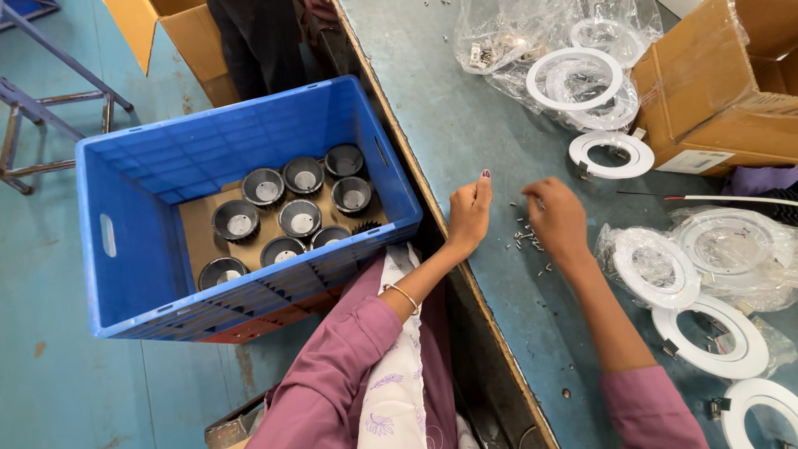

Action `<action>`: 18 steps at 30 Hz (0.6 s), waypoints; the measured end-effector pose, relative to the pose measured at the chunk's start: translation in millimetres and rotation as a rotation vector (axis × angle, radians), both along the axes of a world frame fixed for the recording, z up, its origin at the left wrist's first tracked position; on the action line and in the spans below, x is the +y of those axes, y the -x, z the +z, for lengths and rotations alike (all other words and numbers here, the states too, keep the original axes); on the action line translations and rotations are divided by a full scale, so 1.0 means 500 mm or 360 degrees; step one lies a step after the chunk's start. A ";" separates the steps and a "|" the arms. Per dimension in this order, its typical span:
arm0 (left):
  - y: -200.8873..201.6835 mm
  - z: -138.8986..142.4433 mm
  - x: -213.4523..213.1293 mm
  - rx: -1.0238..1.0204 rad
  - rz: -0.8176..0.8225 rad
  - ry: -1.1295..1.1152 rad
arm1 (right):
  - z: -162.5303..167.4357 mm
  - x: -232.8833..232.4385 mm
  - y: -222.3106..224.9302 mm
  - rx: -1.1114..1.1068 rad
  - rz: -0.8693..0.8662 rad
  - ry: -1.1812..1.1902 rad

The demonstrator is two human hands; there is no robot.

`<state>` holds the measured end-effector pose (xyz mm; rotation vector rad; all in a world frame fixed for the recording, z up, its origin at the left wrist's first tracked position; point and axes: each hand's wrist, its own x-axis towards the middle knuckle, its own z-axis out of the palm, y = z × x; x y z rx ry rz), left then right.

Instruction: The person gathers small metal screws scattered on the workbench and places them into a small plastic bag, then reaches into a blue crate of black round housings and picks up white round light fixture trim rings, holding and turning them at the bench.

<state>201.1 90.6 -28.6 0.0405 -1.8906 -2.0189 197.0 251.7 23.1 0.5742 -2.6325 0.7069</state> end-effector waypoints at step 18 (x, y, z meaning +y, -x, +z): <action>-0.005 0.005 -0.001 -0.0026 -0.0092 -0.0013 | -0.050 0.103 -0.016 -0.0715 -0.0229 0.0217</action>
